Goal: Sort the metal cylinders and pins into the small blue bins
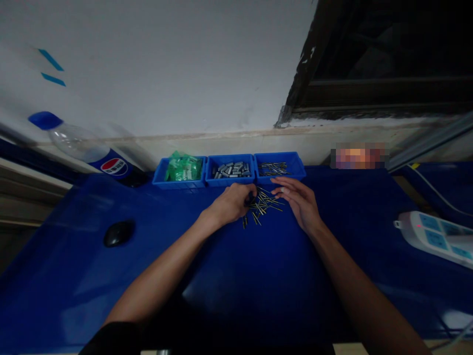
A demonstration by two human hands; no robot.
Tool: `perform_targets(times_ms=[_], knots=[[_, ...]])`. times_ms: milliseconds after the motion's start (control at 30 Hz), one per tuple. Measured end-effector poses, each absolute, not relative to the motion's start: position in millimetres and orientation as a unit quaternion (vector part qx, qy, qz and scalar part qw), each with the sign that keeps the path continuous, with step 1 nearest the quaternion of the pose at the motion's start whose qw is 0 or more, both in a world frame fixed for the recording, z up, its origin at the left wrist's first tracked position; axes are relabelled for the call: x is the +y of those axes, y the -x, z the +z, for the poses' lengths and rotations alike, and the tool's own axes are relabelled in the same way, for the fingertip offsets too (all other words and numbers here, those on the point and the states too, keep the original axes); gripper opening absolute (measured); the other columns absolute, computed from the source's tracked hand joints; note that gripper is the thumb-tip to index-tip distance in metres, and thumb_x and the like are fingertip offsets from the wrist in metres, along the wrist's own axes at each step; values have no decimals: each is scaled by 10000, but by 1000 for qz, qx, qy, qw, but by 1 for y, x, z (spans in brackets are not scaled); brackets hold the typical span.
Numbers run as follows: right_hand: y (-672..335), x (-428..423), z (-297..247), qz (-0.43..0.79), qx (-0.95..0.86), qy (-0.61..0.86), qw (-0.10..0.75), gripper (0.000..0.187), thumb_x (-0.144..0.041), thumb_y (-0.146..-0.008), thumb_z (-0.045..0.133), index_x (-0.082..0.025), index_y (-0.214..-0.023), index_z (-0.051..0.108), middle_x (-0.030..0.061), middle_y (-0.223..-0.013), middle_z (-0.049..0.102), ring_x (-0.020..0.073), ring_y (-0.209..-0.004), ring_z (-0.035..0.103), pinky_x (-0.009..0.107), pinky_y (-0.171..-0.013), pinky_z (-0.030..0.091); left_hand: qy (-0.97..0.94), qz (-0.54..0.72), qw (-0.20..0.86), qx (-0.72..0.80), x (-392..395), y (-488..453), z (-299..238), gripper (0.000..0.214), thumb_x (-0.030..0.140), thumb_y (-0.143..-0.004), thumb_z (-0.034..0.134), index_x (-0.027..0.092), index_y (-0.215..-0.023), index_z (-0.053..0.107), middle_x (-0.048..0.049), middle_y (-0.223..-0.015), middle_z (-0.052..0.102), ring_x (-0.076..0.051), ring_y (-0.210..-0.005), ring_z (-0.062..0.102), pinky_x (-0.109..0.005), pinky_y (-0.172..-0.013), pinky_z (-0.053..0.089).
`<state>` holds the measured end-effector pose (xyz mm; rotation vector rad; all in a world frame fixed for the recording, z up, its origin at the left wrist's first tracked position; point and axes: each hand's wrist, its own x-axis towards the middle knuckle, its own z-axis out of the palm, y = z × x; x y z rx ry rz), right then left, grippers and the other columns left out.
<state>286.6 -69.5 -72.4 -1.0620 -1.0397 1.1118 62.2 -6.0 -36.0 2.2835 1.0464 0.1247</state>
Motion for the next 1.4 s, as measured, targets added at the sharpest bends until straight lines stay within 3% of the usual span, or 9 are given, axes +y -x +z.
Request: perform_targets(times_ms=[233,500,833,1033,1133,1233,1400], knots=[[-289,-70,-74,491,-447,444,601,264,-307,-872,761,-287,-1129,820,63,-1146,823,224,-875,741,406,-821,571,-847,99,390,348,3,-54,-32,383,62,-815,617,147,-1187,653,-57,-939,766,-166,-814,719,-263,-706,521],[-288,-68,-81,484,-495,475,543,258,-393,-878,807,-258,-1096,833,51,-934,839,210,-777,752,387,-779,599,-801,223,456,318,6,-55,-17,322,113,-868,631,161,-1186,645,-42,-920,776,-158,-861,746,-324,-874,597],[-284,-71,-85,537,-470,443,542,178,-383,-848,852,-278,-990,875,52,-904,848,209,-780,772,385,-780,600,-788,247,463,322,1,-65,-21,327,148,-838,672,156,-1165,663,-50,-936,756,-156,-842,727,-311,-848,593],[-283,-69,-82,509,-455,454,572,119,-364,-845,834,-268,-904,875,52,-863,838,223,-759,754,416,-782,597,-851,141,348,366,-1,-57,-17,313,202,-844,752,170,-1137,647,-39,-903,739,-174,-792,693,-307,-746,510],[-285,-69,-77,477,-453,452,602,175,-324,-866,796,-299,-1023,868,56,-1071,843,248,-902,764,443,-859,594,-874,30,293,386,-4,-54,-19,404,263,-781,855,185,-1121,652,-33,-904,723,-180,-752,660,-296,-663,445],[-287,-70,-72,474,-442,450,614,304,-304,-858,791,-344,-1156,835,42,-1302,789,264,-1028,756,461,-912,588,-870,-42,295,393,-6,-55,-20,461,202,-750,859,198,-1157,643,-13,-881,713,-165,-722,644,-274,-613,398],[-286,-70,-71,487,-442,441,610,292,-325,-860,777,-332,-1147,831,49,-1314,783,260,-1000,756,447,-874,594,-856,-72,314,404,-6,-58,-18,468,80,-765,758,187,-1201,626,-23,-920,727,-159,-757,656,-262,-630,396]])
